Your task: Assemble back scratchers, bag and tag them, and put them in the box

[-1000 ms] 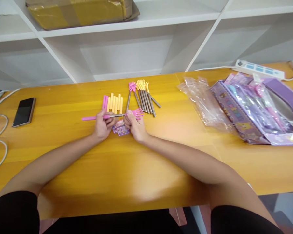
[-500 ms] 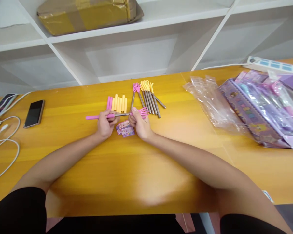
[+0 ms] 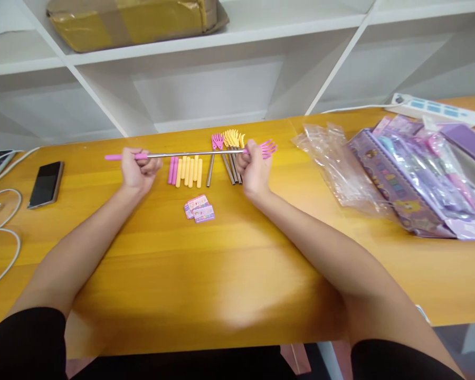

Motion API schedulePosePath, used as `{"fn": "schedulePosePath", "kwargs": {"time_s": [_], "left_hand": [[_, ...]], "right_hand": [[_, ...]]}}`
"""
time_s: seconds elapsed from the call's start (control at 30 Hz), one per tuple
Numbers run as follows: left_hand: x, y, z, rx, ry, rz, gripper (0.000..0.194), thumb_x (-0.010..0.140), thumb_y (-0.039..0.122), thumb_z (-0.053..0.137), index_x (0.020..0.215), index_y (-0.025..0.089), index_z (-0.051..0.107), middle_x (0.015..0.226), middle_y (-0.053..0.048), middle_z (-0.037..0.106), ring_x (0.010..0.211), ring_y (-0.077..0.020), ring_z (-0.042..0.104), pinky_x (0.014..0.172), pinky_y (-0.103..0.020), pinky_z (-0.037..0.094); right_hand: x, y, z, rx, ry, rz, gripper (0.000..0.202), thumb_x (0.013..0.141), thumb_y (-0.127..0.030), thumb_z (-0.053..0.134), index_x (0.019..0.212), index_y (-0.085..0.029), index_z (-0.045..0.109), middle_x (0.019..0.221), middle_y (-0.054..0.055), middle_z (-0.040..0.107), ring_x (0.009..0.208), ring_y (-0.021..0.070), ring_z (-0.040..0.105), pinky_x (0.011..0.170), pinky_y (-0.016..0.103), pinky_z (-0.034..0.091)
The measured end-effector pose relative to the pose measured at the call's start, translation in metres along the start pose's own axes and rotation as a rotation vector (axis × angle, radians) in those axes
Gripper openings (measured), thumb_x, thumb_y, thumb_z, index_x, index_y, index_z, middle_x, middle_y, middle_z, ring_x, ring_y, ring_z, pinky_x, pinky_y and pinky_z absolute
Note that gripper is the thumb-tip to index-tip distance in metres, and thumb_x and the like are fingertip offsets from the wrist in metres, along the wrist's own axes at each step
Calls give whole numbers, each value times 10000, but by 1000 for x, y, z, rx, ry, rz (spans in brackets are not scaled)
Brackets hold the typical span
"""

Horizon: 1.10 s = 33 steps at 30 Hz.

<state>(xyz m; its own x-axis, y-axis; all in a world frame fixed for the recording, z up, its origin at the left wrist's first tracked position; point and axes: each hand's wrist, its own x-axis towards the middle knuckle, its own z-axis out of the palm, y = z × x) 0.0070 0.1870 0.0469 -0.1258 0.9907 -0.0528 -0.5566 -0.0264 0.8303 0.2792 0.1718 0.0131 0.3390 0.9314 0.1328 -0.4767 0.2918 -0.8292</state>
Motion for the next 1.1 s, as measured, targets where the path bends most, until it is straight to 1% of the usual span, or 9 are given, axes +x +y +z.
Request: {"fn": "schedulePosePath", "kwargs": {"time_s": [0.13, 0.2, 0.27, 0.37, 0.5, 0.6, 0.73, 0.87, 1.1], "left_hand": [[35, 50, -34, -28, 68, 95, 454, 1071, 238, 296, 654, 253, 117, 511, 84, 63, 419, -96, 86, 441, -259, 173], [49, 69, -56, -24, 89, 89, 445, 1068, 242, 297, 669, 251, 100, 522, 88, 35, 426, -92, 73, 439, -256, 154], [58, 77, -75, -9, 102, 64, 452, 1067, 262, 329, 678, 252, 98, 524, 86, 34, 431, -94, 76, 439, -254, 178], [64, 69, -94, 31, 119, 38, 470, 1061, 273, 380, 664, 254, 130, 510, 72, 69, 424, -104, 119, 443, -258, 219], [67, 51, -100, 68, 129, -1, 509, 1020, 287, 522, 640, 253, 186, 493, 74, 131, 415, -108, 170, 443, -264, 253], [68, 48, -100, 39, 137, -4, 528, 995, 289, 584, 630, 255, 204, 506, 80, 144, 408, -108, 181, 436, -268, 265], [69, 49, -98, 22, 134, 29, 513, 991, 285, 582, 632, 257, 217, 521, 78, 158, 401, -107, 185, 427, -272, 254], [70, 49, -100, 21, 131, 38, 489, 980, 299, 580, 638, 251, 234, 526, 73, 171, 403, -106, 203, 430, -266, 267], [72, 49, -104, 75, 125, 47, 445, 962, 324, 544, 646, 249, 240, 503, 72, 152, 418, -110, 208, 445, -255, 290]], "right_hand": [[60, -24, -36, 36, 198, -35, 464, 1089, -297, 524, 731, -266, 231, 657, -98, 103, 521, 115, 80, 461, 250, 94], [85, -34, -56, 10, 305, -22, 423, 1106, -202, 411, 729, -270, 231, 638, -101, 111, 534, 129, 52, 476, 286, 72], [100, -37, -73, -32, 330, -8, 415, 1112, -169, 351, 729, -276, 234, 623, -102, 130, 552, 141, 31, 499, 316, 58], [106, -32, -86, -60, 320, 13, 420, 1096, -124, 366, 729, -284, 238, 616, -103, 138, 567, 148, 27, 534, 347, 54], [106, -24, -92, -75, 290, 20, 401, 1088, -147, 372, 725, -281, 266, 603, -106, 146, 596, 159, 16, 566, 369, 53], [108, -23, -95, -94, 267, 1, 388, 1090, -178, 360, 726, -276, 265, 606, -106, 146, 614, 167, 13, 585, 374, 53], [111, -21, -101, -124, 218, -10, 407, 1093, -265, 459, 747, -283, 246, 616, -107, 142, 639, 174, 4, 611, 389, 59], [113, -18, -105, -156, 149, -15, 651, 1008, -501, 710, 774, -294, 140, 628, -107, 69, 682, 188, -33, 618, 400, 69], [115, -18, -105, -85, 178, -14, 682, 986, -590, 734, 739, -283, 178, 619, -105, 86, 622, 166, -3, 570, 376, 47]]}}
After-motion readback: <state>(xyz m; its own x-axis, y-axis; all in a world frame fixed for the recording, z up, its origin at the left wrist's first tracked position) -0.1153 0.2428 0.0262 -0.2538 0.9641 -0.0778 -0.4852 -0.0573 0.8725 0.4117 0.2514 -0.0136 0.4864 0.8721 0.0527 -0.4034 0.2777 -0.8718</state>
